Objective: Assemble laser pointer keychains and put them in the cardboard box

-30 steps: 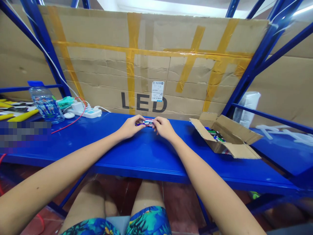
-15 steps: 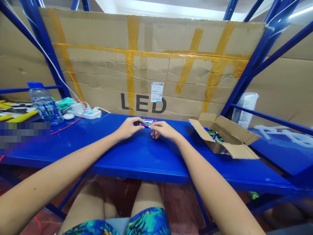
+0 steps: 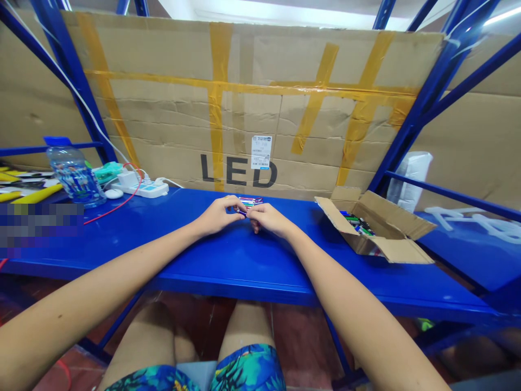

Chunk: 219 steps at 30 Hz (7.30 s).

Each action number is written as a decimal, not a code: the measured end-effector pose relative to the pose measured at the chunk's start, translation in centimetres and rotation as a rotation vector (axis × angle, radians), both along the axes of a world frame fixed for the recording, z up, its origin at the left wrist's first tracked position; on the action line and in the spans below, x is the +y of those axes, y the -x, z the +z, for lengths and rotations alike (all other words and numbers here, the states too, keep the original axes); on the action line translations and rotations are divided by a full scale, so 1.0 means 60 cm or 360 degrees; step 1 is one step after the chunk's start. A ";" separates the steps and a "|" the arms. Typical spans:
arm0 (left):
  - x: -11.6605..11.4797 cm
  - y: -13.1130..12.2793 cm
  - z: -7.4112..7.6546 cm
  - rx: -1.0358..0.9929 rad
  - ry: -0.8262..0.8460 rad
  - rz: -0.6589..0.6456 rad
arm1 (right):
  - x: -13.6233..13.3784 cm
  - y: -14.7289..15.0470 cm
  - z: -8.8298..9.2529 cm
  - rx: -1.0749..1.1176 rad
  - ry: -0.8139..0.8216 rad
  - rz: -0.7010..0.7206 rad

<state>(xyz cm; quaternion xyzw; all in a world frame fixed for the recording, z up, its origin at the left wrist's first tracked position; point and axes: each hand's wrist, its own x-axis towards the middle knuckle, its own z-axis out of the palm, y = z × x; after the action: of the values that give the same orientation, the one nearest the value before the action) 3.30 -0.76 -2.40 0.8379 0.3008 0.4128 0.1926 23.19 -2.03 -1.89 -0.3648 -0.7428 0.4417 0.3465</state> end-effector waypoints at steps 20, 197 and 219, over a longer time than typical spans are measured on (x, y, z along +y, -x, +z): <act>0.040 0.037 0.007 -0.1096 0.1472 -0.0451 | 0.000 0.004 0.001 -0.0107 -0.0156 -0.0393; 0.132 0.017 -0.043 -0.0617 0.0921 0.0650 | 0.220 -0.035 -0.042 -0.1197 -0.0567 -0.1192; 0.145 0.005 -0.053 -0.0431 0.0819 0.0676 | 0.249 0.019 -0.016 -0.1220 -0.0693 -0.0503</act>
<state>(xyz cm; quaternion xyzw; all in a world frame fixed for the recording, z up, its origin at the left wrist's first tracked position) 3.00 7.95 -5.56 0.6184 0.5341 0.4615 0.3454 22.04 12.93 -2.86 -0.5289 -0.8281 0.0508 0.1788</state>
